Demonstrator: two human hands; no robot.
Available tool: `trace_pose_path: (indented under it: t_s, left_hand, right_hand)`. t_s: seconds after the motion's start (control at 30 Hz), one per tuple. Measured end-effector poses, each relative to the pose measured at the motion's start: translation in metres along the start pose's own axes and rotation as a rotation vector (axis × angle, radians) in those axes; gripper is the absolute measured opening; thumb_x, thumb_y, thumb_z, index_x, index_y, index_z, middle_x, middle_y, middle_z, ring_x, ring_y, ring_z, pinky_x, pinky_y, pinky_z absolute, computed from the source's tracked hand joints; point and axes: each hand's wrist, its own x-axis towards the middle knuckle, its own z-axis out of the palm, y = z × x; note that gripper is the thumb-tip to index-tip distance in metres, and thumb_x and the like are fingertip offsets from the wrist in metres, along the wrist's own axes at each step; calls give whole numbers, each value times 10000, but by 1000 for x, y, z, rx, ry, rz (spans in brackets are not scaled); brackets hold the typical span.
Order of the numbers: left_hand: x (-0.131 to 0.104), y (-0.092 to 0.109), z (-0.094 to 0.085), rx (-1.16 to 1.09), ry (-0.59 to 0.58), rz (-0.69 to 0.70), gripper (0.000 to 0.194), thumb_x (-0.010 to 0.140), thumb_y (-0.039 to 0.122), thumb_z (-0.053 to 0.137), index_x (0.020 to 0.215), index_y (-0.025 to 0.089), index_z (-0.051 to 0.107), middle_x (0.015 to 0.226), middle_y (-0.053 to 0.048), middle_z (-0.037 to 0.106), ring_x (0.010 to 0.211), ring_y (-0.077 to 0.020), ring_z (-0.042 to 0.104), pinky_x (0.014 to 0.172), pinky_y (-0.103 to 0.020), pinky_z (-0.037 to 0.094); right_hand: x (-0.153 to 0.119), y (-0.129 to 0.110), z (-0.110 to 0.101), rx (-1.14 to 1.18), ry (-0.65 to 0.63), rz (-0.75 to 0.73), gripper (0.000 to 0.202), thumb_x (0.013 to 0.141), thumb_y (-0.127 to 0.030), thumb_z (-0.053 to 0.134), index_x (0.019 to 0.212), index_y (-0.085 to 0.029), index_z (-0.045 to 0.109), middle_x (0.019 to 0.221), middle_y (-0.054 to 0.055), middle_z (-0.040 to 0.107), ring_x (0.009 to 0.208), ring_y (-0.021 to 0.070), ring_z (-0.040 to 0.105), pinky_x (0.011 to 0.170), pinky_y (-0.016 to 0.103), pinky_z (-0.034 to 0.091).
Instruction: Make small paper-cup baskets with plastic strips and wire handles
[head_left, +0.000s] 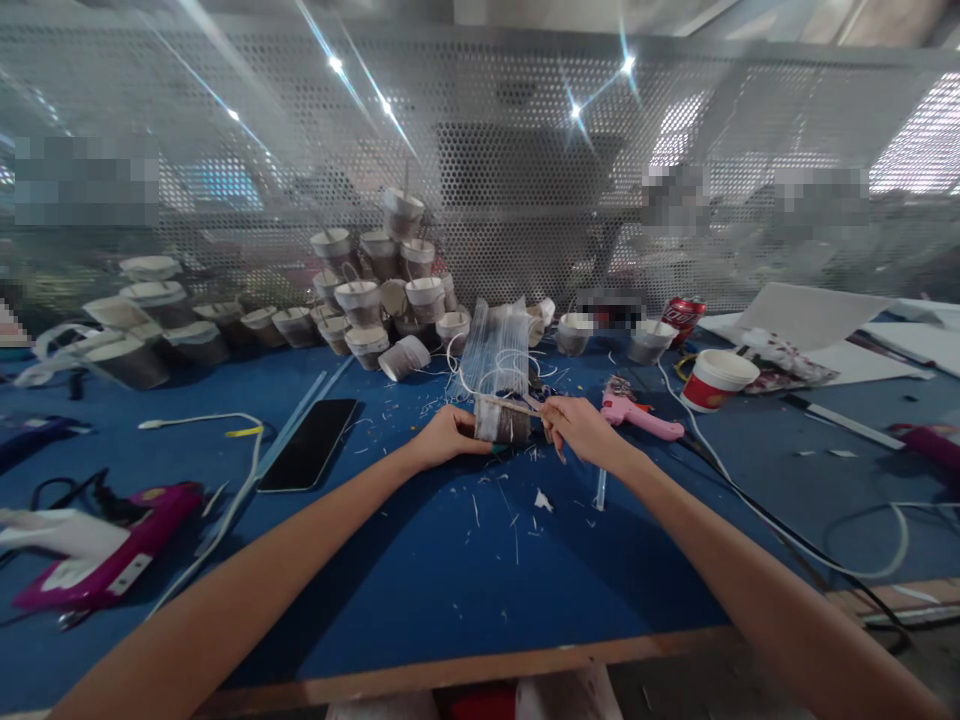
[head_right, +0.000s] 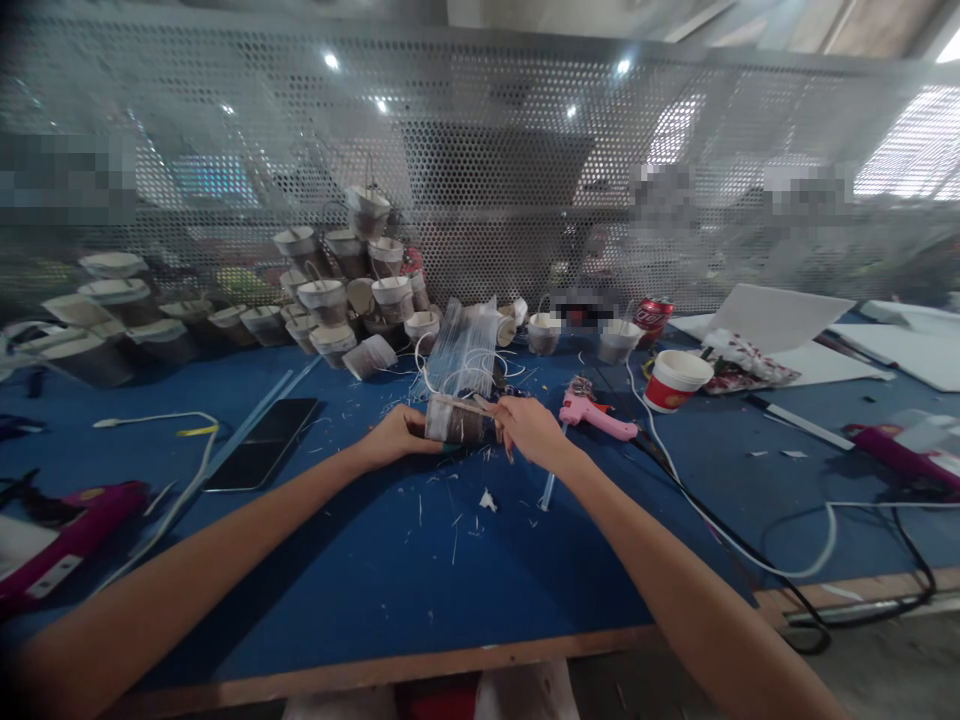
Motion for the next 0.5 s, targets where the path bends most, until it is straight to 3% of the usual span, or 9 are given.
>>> trace_pose_path:
  t_s: [0.17,0.4,0.5]
  left_hand:
    - [1,0,-1,-2,-2,-13,191,534,238,725,658,96,691,486,20,579,443,-74,472,474,-207,379]
    - [1,-2,-1,30,-14,6,180,547,246,721,647,100,689,482,22,582,439,-70,472,485,-205,384]
    - [1,-3,-1,-23,-13,1,183,536,235,728,666,110,694,537,8,626,482,-85,518,534,-219,423]
  right_hand:
    - [-1,4,-1,146,23,0,240,753,-420,526,717,-207,419,549,-32,590,370,98,488,367,211,337]
    - [2,8,0,143,34,3,248,825,-335,403,631,-194,463,486,-30,556,325,85,456,364,210,344]
    - [4,6,-1,98,144,-31,266,833,-297,377,601,-195,455,452,-33,515,381,86,484,436,205,377]
